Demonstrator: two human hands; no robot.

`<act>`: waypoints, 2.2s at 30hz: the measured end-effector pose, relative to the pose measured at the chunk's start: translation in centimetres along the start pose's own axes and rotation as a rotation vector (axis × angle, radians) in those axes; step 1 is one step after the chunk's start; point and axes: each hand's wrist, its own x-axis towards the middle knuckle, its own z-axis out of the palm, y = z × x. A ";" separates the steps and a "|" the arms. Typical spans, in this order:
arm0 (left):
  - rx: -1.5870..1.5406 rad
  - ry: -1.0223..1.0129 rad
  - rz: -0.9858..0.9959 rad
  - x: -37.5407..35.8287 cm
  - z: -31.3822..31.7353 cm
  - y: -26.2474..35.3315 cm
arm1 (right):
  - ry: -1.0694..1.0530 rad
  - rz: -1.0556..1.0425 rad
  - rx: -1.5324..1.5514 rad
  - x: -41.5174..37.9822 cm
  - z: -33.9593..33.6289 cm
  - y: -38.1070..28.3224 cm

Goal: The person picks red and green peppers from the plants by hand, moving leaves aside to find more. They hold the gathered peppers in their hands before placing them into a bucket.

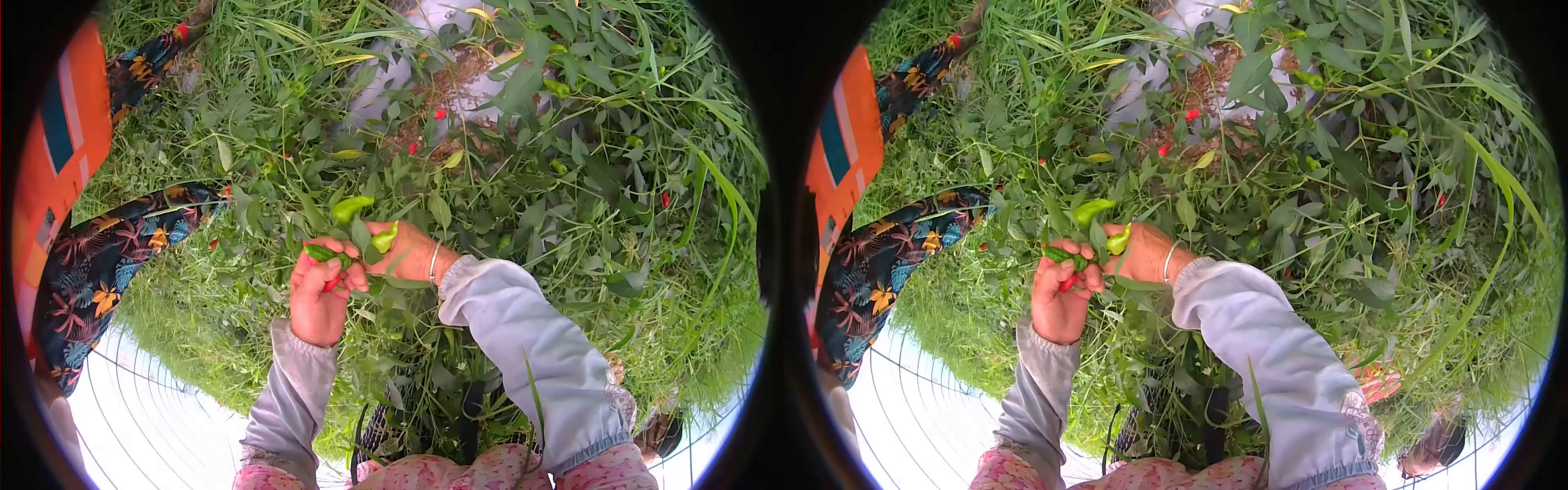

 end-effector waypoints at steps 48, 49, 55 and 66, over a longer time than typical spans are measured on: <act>1.032 -0.335 0.055 6.9 3.9 3.2 | -0.318 0.178 -0.722 -2.4 0.3 0.0; 1.059 -0.319 0.123 9.3 4.6 2.4 | -0.322 0.163 -0.717 -2.4 0.2 0.1; 1.491 -0.128 0.278 20.4 7.3 -3.6 | -0.194 0.108 -0.621 -3.3 0.8 0.2; 0.732 -0.109 -0.312 21.5 7.4 -5.1 | 0.173 0.201 -0.102 -5.3 -3.7 -0.6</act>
